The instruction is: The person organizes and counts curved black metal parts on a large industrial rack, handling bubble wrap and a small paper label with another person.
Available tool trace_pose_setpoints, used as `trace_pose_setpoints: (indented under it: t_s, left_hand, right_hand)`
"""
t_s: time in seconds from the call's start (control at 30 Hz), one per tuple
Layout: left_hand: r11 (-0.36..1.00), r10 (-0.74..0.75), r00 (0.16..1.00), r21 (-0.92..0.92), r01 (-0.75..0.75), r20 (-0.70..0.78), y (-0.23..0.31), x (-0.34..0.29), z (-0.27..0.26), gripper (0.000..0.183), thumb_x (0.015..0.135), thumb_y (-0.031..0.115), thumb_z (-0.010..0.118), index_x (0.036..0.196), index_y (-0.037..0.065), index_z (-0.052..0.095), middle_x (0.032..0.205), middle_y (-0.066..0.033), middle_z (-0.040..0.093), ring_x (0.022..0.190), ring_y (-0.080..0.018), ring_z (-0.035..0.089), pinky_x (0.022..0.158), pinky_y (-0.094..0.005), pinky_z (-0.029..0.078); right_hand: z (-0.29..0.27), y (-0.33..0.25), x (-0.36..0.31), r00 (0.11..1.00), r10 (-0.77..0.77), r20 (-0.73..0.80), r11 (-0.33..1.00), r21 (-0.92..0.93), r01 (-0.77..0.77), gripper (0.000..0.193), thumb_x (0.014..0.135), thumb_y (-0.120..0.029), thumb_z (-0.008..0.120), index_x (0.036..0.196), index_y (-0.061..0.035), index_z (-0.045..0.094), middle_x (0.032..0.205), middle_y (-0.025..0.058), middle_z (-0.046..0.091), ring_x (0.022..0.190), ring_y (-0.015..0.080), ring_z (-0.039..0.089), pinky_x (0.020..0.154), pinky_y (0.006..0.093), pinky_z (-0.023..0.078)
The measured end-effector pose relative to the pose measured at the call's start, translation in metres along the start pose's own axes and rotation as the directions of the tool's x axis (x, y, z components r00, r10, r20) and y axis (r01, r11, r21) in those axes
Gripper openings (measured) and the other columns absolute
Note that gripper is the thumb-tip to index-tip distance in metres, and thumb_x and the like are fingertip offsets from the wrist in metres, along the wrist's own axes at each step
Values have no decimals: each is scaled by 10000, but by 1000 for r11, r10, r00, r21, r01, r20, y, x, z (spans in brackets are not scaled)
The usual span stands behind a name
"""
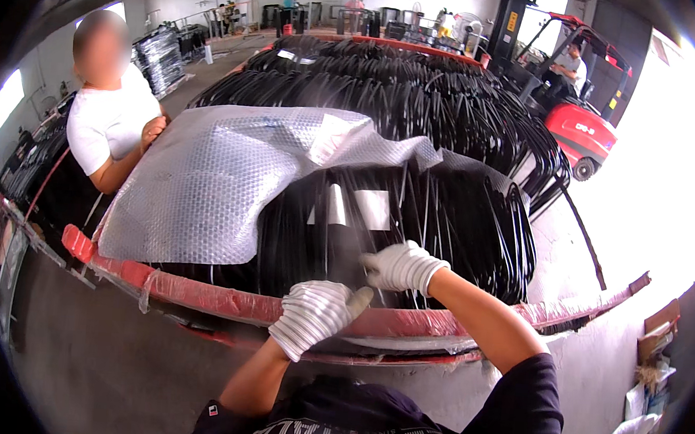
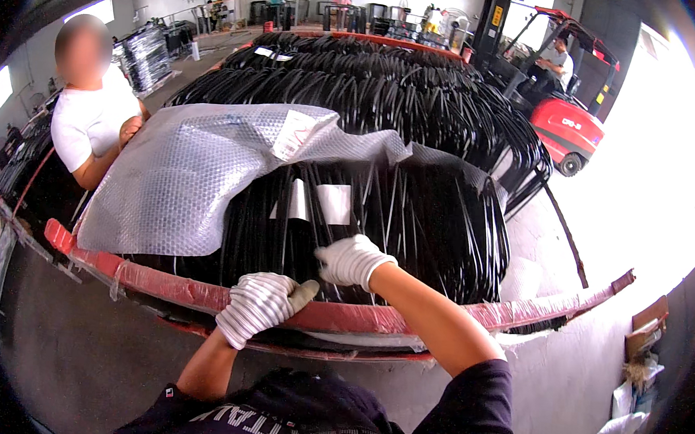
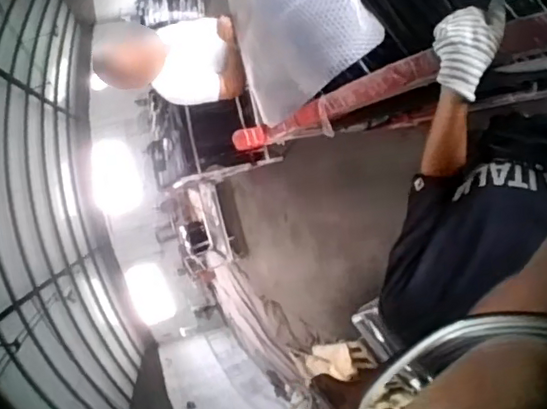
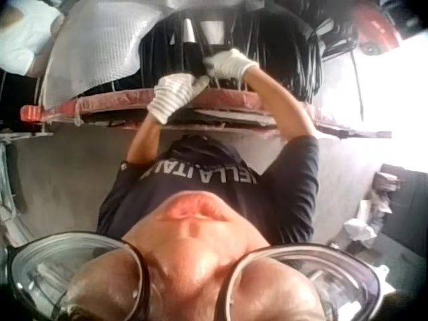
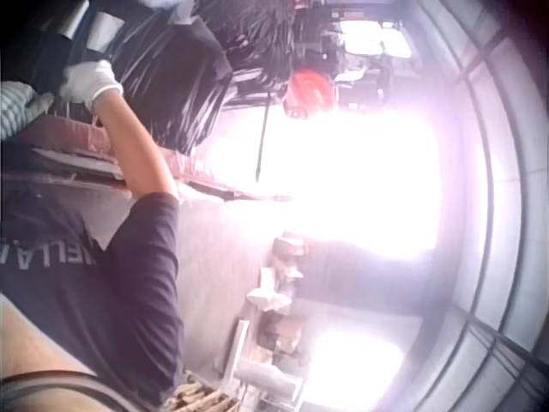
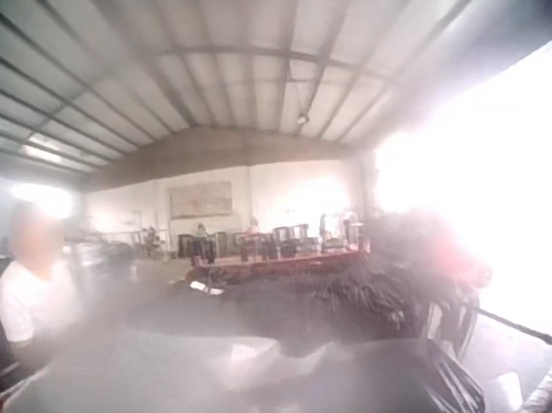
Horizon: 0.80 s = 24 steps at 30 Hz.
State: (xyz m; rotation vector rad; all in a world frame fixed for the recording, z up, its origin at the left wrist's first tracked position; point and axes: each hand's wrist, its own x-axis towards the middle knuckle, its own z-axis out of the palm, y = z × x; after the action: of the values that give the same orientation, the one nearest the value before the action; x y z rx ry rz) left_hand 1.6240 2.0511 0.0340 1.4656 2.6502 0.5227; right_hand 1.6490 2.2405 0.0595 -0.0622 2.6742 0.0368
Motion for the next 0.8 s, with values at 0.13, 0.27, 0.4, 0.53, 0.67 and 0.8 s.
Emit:
trace_pose_setpoints:
  t_s: [0.13, 0.27, 0.4, 0.53, 0.67, 0.8]
  left_hand:
    - [994, -90, 988, -43, 96, 126, 1, 4, -5, 578, 932, 559, 450, 778, 75, 726, 700, -156, 665, 716, -316, 670, 704, -400, 523]
    - [983, -6, 1000, -186, 2, -26, 4, 1, -9, 387, 916, 431, 555, 965, 81, 713, 881, -134, 704, 841, -311, 676, 771, -398, 526]
    - [984, -60, 996, -162, 70, 68, 5, 1, -12, 389, 906, 422, 570, 987, 65, 705, 969, -133, 699, 924, -285, 663, 792, -388, 519]
    - [997, 61, 984, -31, -67, -166, 1, 4, 2, 468, 874, 448, 602, 1097, 42, 672, 1226, -176, 609, 1195, -336, 542, 978, -416, 454]
    - [999, 36, 970, 14, -34, -240, -4, -2, 8, 561, 846, 451, 638, 1236, 50, 601, 1376, -224, 484, 1315, -389, 413, 1066, -494, 363]
    - [998, 51, 960, -10, -56, -276, -1, -1, 3, 663, 840, 450, 639, 1366, 70, 503, 1469, -299, 315, 1362, -459, 311, 1105, -518, 299]
  right_hand:
    - [-9, -2, -2, 997, 61, -43, 991, 121, -56, 480, 888, -335, 497, 1318, -123, 524, 991, 158, 701, 907, 309, 687, 821, 416, 543]
    - [12, 8, 10, 1000, 22, -2, 996, 85, -21, 458, 896, -322, 484, 1308, -126, 524, 905, 155, 703, 868, 328, 684, 772, 439, 538]
    - [10, 4, 9, 1000, 0, -12, 1000, 3, 0, 427, 888, -360, 492, 1254, -148, 554, 863, 130, 702, 848, 328, 678, 739, 448, 526]
    - [-15, -12, -33, 992, 90, -89, 993, 83, -83, 387, 896, -380, 508, 1156, -111, 609, 845, 159, 690, 849, 338, 672, 747, 454, 527]
    - [-1, -33, -71, 590, -21, -807, 1000, -11, 22, 454, 863, -329, 595, 1194, -19, 584, 1157, 215, 602, 1112, 352, 565, 979, 460, 425]
    - [23, -46, -96, 415, 196, -888, 981, 177, -86, 630, 814, -356, 667, 1329, -38, 493, 1340, 221, 465, 1256, 390, 427, 1084, 518, 286]
